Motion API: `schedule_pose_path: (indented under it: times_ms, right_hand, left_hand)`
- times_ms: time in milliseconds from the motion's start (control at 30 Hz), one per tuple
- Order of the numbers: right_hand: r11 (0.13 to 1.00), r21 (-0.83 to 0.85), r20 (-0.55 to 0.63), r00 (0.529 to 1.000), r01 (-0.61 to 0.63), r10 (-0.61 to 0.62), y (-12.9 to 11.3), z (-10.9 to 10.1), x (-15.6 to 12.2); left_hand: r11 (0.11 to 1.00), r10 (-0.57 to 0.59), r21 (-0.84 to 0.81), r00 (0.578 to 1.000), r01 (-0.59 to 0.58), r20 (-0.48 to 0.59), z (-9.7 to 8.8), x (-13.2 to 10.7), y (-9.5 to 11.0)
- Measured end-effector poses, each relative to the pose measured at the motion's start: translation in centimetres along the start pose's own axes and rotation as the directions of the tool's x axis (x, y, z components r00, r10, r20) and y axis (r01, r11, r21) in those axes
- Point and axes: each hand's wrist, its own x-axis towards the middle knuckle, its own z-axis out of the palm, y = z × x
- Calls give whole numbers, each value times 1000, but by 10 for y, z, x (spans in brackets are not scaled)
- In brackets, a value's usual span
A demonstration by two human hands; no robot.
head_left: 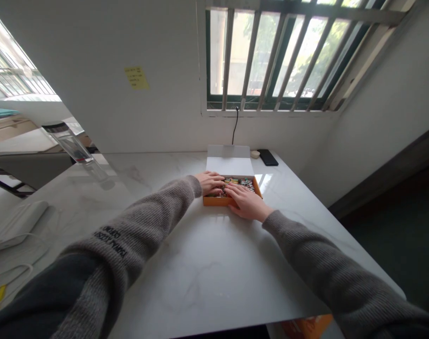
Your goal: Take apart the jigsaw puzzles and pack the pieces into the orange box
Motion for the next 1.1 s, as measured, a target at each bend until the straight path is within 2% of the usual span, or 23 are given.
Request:
schedule_pose_path:
  times_ms: [200, 600, 667, 733, 767, 800, 867, 933, 967, 1033, 1067, 1100]
  right_hand:
    - [1000, -18, 7, 1000, -2, 2, 1, 0, 0]
    - [1000, -19, 12, 1000, 2, -2, 1, -1, 0]
    - [1000, -6, 15, 1000, 1, -1, 0, -1, 0]
    - [1000, 8, 22, 1000, -2, 2, -2, -1, 1]
    - [1000, 15, 23, 1000, -5, 5, -2, -3, 1]
    - [1000, 24, 19, 1000, -10, 10, -3, -5, 2]
    - [997, 52, -34, 998, -51, 53, -1, -13, 3]
    - [980, 119, -181, 967, -157, 177, 6, -21, 2]
    - [958, 179, -274, 923, -226, 269, 12, -24, 1]
    - [866, 360, -424, 766, -348, 484, 28, -26, -5]
    - [796, 465, -428, 689, -387, 585, 36, -24, -9]
    - [706, 572, -384, 624, -418, 681, 44, -20, -12]
  left_hand:
    - [999, 36, -11, 999, -36, 21, -4, 1, -2]
    - [999, -23, 30, 997, 21, 68, -7, 3, 5]
    - [999, -43, -17, 998, 44, 48, -6, 0, 4]
    - [986, -133, -106, 990, 127, -49, -2, -6, 2]
    - [966, -214, -171, 969, 192, -119, 1, -9, 1]
    - [932, -313, -250, 931, 263, -188, 5, -13, 0]
    - [812, -522, -444, 810, 378, -266, 16, -20, -2]
    - [638, -687, -645, 689, 420, -231, 29, -24, -3]
    - [540, -744, -733, 642, 415, -185, 35, -25, -2]
    - [342, -818, -864, 570, 370, -80, 47, -23, 0]
    - [252, -839, -906, 544, 339, -30, 53, -21, 1]
    - [178, -853, -933, 522, 312, 12, 58, -18, 3]
